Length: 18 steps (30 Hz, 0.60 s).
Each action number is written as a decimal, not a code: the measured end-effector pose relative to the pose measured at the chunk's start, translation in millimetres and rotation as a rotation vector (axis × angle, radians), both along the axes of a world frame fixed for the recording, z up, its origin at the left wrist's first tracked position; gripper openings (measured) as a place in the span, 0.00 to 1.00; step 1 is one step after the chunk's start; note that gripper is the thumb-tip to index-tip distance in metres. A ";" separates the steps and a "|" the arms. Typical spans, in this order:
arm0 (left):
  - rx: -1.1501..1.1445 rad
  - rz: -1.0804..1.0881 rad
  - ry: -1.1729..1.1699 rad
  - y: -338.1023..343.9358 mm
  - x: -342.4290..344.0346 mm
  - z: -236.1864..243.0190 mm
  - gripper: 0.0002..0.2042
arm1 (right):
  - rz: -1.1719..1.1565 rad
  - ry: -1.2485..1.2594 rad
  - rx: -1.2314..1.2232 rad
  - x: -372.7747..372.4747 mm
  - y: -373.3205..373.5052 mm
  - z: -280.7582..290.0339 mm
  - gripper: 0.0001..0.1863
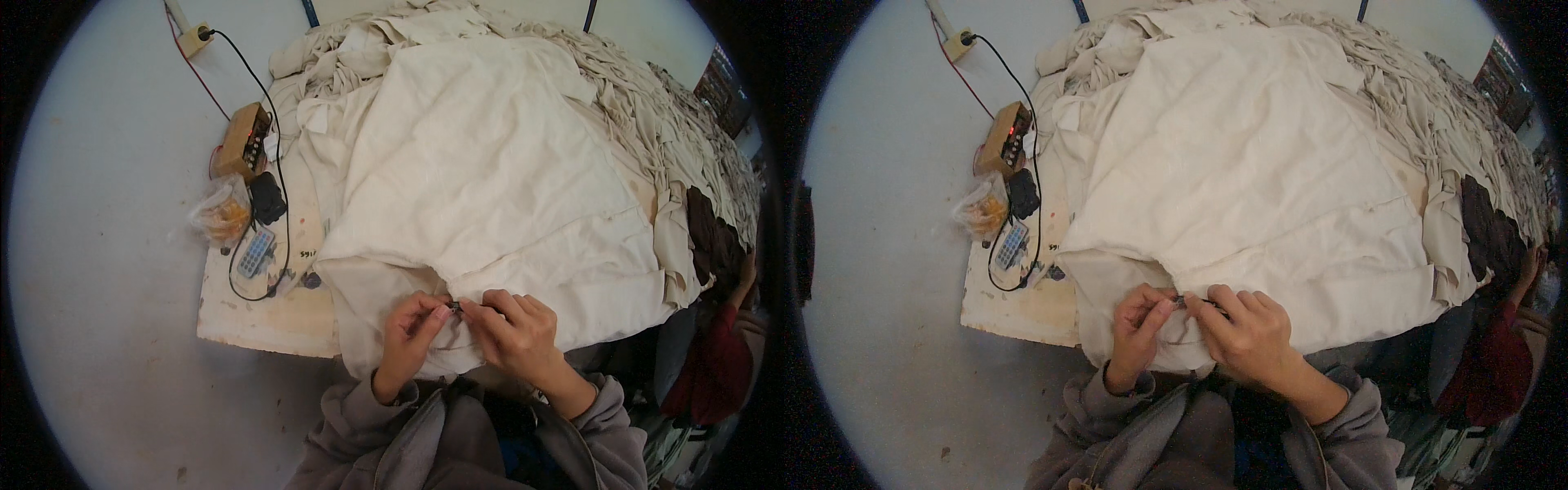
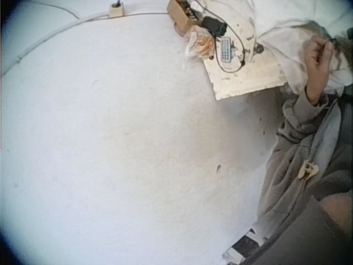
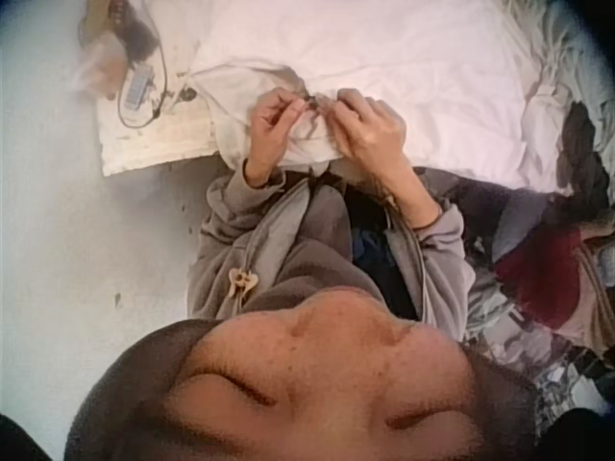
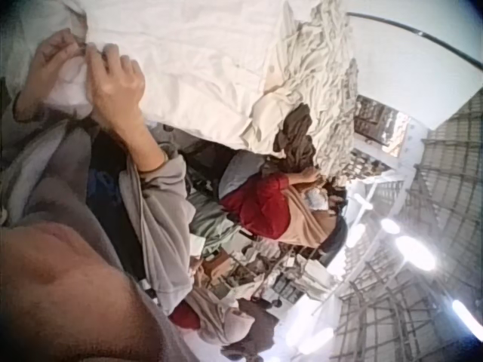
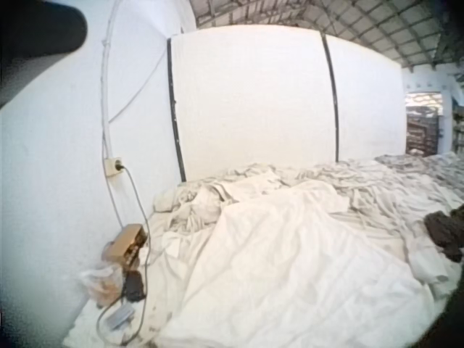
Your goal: The person uses a small blade to cut and trim a large white fabric on a work table. They repeatedly lift, fold, and reposition the fabric to access different edges, making precise cuts along seams and corners. The person handles the fabric and blade continuously throughout the clip.
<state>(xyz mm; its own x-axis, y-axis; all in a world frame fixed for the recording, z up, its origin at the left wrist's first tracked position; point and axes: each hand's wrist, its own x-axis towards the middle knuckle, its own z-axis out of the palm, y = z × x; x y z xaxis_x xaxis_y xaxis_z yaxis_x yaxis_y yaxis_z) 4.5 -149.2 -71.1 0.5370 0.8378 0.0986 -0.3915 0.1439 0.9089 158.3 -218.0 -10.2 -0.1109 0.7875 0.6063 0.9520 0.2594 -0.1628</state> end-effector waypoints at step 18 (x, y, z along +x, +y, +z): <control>1.000 0.287 1.170 -8.1 -89.1 45.5 0.06 | -0.419 0.367 -0.283 88.1 -49.1 -30.0 0.18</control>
